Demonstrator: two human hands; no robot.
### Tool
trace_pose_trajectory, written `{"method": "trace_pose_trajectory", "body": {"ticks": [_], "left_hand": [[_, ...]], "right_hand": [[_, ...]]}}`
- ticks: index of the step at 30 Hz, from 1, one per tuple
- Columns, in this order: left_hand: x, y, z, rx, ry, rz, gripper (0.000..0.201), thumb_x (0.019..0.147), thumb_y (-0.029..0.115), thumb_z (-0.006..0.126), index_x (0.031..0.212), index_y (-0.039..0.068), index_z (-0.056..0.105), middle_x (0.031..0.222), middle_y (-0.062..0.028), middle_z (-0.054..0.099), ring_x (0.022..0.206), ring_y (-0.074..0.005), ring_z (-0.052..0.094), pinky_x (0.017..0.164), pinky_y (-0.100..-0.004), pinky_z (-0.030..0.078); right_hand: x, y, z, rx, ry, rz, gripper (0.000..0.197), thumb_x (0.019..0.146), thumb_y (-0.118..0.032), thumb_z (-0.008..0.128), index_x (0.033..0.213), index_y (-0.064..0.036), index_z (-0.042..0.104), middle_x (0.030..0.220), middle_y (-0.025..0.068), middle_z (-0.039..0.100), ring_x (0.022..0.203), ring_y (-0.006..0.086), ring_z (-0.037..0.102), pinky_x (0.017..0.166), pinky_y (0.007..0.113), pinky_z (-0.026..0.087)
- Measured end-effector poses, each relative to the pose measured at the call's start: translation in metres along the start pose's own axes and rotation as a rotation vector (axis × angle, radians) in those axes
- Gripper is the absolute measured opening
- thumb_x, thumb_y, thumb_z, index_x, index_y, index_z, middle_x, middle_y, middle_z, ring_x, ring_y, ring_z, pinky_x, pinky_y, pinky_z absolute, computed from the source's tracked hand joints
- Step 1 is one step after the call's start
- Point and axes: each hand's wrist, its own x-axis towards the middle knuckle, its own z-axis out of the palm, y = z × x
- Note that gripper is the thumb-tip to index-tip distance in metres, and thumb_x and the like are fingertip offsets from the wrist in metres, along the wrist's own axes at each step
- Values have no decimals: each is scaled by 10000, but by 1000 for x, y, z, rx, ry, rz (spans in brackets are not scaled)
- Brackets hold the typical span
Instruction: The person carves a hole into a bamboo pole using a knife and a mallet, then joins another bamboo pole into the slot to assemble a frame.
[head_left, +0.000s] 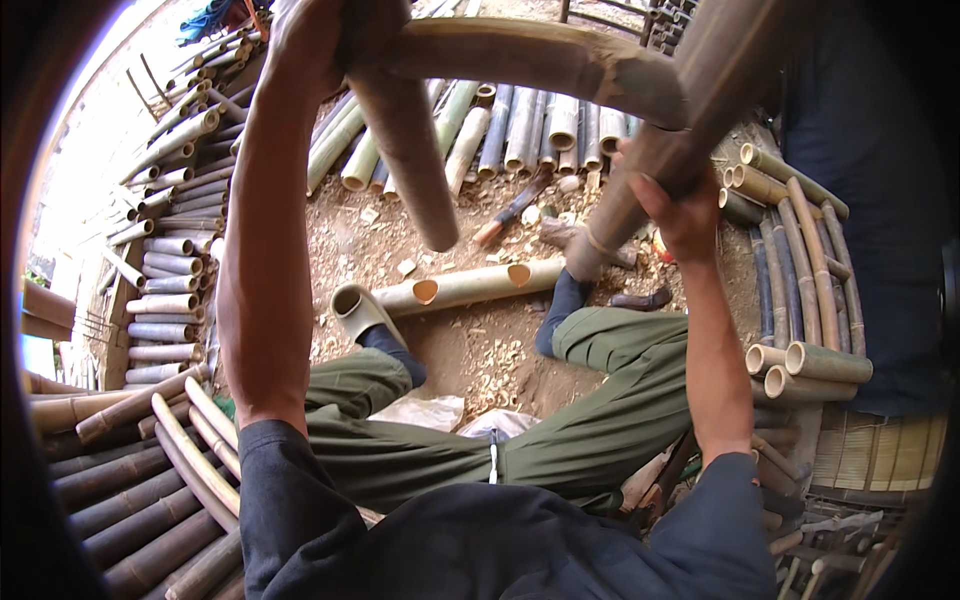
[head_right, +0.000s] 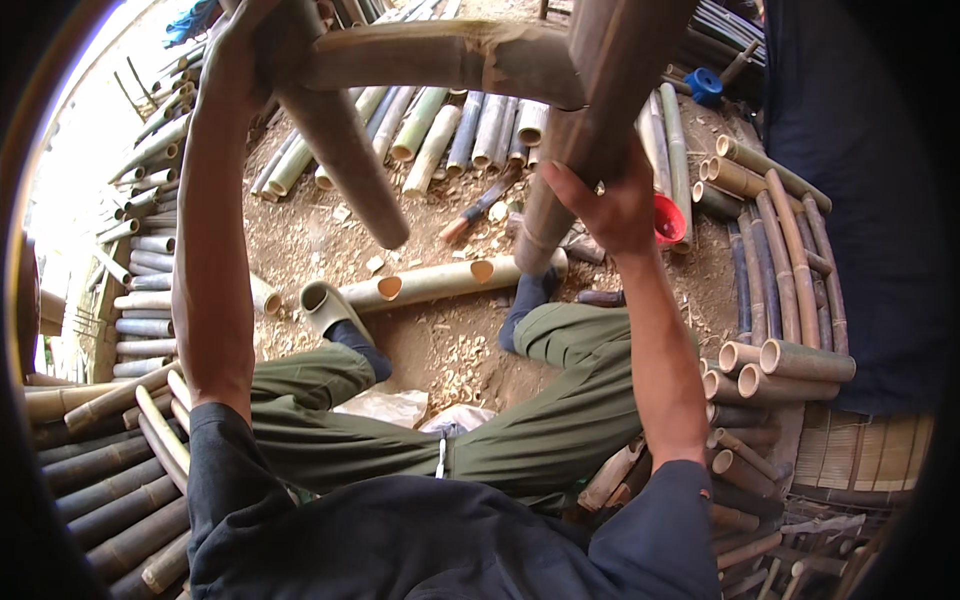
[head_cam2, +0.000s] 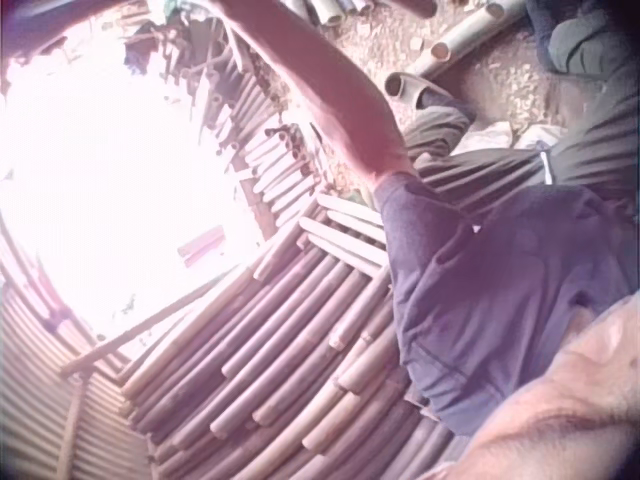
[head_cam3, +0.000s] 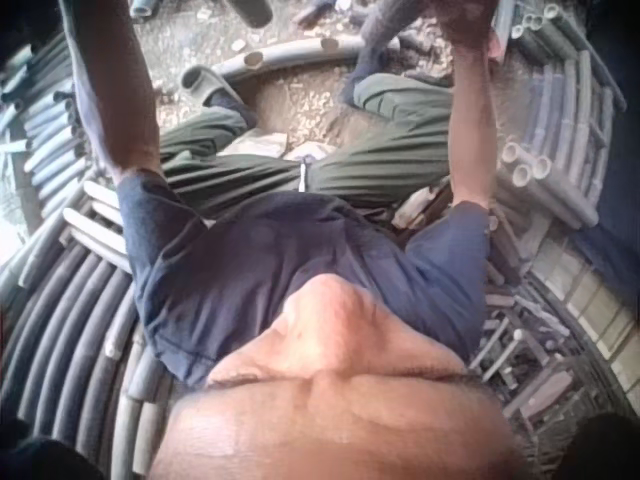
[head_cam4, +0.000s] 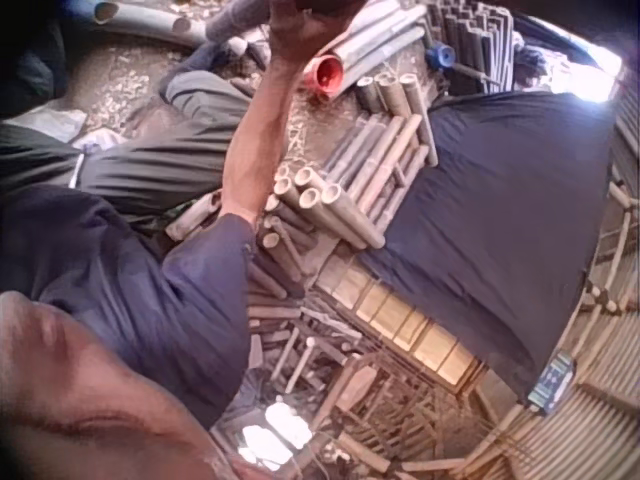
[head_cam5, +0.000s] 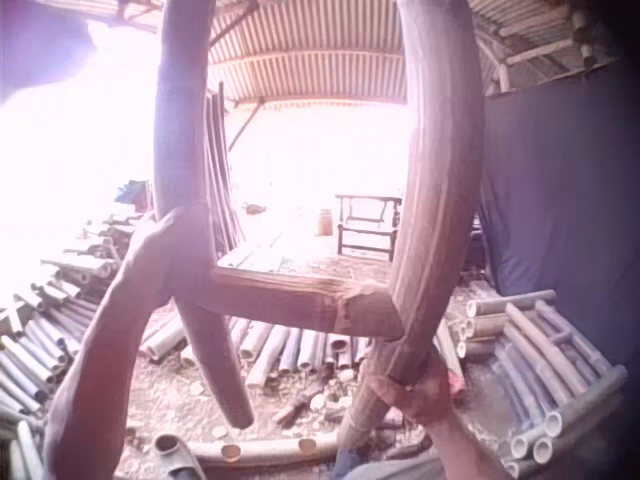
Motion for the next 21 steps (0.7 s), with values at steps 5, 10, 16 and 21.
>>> {"method": "trace_pose_trajectory", "body": {"ticks": [5,10,16,21], "left_hand": [[-69,-44,5,439,374,117,567,713,307,836,1094,-57,626,983,-148,704,857,-207,688,779,-323,555],[-103,-99,-17,572,528,32,629,628,354,874,1076,-17,634,947,-121,699,841,-203,683,797,-344,557],[-130,-146,-37,526,602,-28,566,663,313,857,1070,-7,630,961,-109,697,869,-186,671,820,-327,533],[-134,-156,-42,505,623,-36,556,666,309,864,1052,-11,624,958,-106,693,862,-181,667,818,-328,533]], "right_hand": [[4,51,23,-338,-381,323,540,769,-234,827,1200,-5,597,1138,138,669,1078,246,629,960,375,492],[5,98,49,-259,-447,556,596,743,-188,849,1244,-21,573,1134,106,670,1078,223,619,973,363,489],[-10,139,70,-205,-509,670,528,754,-174,836,1205,-30,602,1100,94,675,1047,202,619,973,360,489],[-5,149,75,-282,-567,676,487,753,-162,831,1173,-26,627,1122,112,679,1083,229,620,999,377,481]]}}
